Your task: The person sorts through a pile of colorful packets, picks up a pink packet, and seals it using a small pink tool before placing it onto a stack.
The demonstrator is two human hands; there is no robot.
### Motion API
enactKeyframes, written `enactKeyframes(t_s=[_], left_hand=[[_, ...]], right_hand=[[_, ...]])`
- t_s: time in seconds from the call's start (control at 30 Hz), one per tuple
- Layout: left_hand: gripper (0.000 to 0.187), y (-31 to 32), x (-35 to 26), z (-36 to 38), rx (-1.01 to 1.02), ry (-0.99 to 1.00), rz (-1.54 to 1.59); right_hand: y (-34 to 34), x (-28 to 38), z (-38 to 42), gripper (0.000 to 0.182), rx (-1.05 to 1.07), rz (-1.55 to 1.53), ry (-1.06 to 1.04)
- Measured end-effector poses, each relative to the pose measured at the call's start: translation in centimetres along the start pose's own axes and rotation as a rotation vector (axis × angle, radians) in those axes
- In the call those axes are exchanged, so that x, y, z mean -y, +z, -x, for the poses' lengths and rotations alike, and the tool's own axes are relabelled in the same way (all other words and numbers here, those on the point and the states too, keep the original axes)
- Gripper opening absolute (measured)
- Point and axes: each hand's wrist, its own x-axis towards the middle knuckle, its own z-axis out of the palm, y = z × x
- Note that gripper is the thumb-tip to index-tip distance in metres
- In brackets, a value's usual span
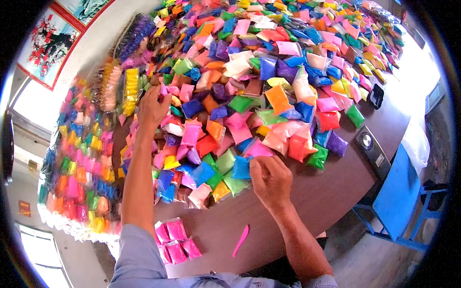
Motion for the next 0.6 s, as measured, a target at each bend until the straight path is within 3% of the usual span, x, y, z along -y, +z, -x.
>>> enactKeyframes(t_s=[0.2,0.27,0.4,0.5,0.57,0.6], left_hand=[[0.049,-0.6,1.0,0.8,-0.007,0.003,0.094],[0.048,-2.4,-0.2,1.0,0.125,-0.227,0.383],[0.044,-2.8,0.7,1.1,0.118,-0.314,0.475],[0.044,-3.1,-0.3,1.2,0.072,-0.279,0.561],[0.045,-4.2,-3.1,1.2,0.192,-0.081,0.516],[0.048,-3.4,-4.0,1.7,0.128,0.019,0.411]], right_hand=[[0.2,-0.4,0.1,0.009,-0.012,-0.019,0.001],[0.0,0.0,0.0,0.009,-0.009,0.008,0.008],[0.0,0.1,-0.1,0.010,-0.009,0.005,-0.016],[-0.2,0.1,0.0,0.011,-0.013,0.018,-0.004],[-0.2,0.2,-0.1,0.011,0.007,0.011,0.016],[-0.1,0.2,-0.1,0.011,0.003,0.019,0.018]])
